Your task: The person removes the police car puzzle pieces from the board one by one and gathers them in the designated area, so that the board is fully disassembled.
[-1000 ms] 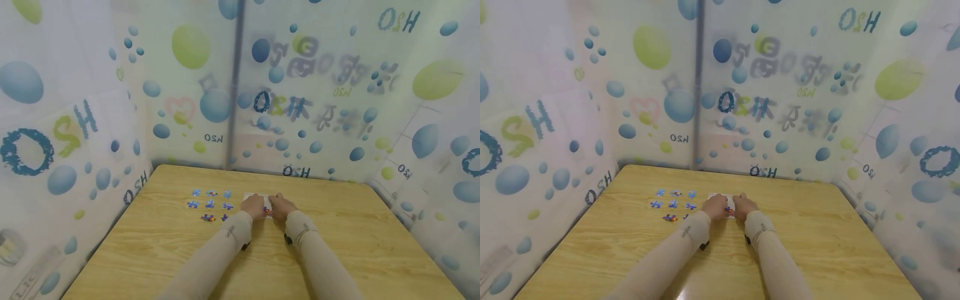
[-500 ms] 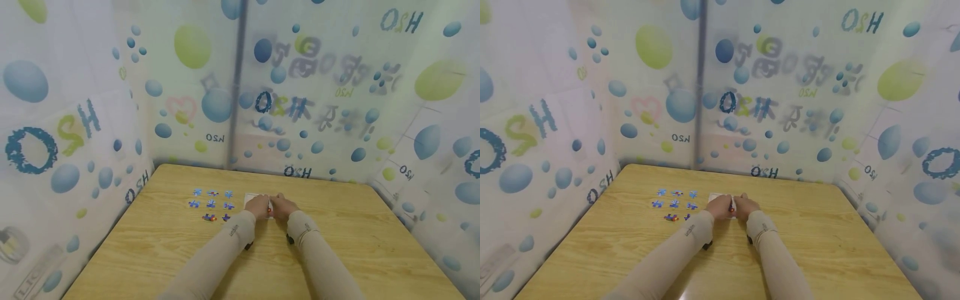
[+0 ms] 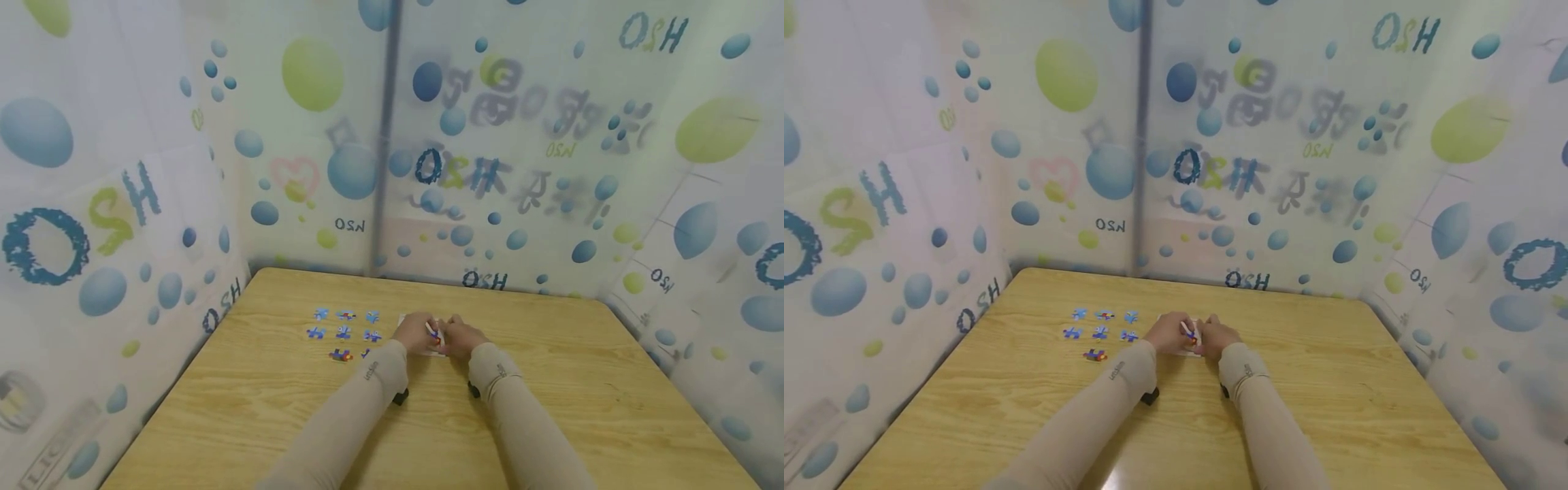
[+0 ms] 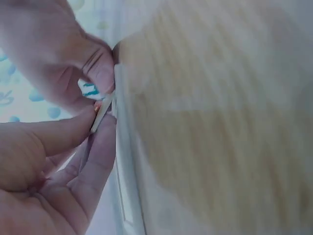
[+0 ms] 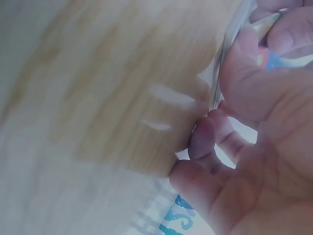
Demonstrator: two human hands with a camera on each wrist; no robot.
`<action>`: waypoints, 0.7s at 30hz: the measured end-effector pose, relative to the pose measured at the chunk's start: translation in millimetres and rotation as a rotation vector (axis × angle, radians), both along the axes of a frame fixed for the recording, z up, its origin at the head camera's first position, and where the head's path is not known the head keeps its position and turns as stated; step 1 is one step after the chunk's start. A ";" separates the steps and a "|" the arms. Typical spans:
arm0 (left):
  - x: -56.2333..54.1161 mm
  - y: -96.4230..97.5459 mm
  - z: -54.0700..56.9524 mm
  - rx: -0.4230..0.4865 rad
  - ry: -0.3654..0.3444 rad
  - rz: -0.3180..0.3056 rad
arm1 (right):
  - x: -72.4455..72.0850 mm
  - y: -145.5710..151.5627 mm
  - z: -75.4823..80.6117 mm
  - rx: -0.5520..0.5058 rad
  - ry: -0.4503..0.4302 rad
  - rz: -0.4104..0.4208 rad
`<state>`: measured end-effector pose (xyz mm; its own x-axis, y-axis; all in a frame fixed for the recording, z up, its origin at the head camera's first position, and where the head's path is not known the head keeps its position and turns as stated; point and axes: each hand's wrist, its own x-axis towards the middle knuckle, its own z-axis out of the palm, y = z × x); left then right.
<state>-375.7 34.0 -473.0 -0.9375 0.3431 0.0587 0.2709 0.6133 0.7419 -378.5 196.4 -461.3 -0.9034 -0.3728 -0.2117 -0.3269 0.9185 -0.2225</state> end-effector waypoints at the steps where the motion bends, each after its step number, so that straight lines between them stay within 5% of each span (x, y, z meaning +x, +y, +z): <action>1: -0.9 -2.8 0.0 0.023 -0.021 0.005 | -0.6 0.2 -0.8 0.002 -0.003 -0.002; 10: 3.2 -46.9 15.5 0.273 -0.207 0.058 | 2.2 -0.9 0.5 0.000 -0.013 -0.033; 21: 14.8 -116.5 34.5 0.236 -0.213 0.173 | 6.9 -3.5 4.9 0.008 -0.013 -0.028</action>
<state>-360.8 -82.4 -438.5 -0.9802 0.1784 -0.0856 0.0021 0.4421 0.8970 -371.5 192.9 -456.4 -0.9108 -0.3453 -0.2263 -0.2979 0.9292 -0.2187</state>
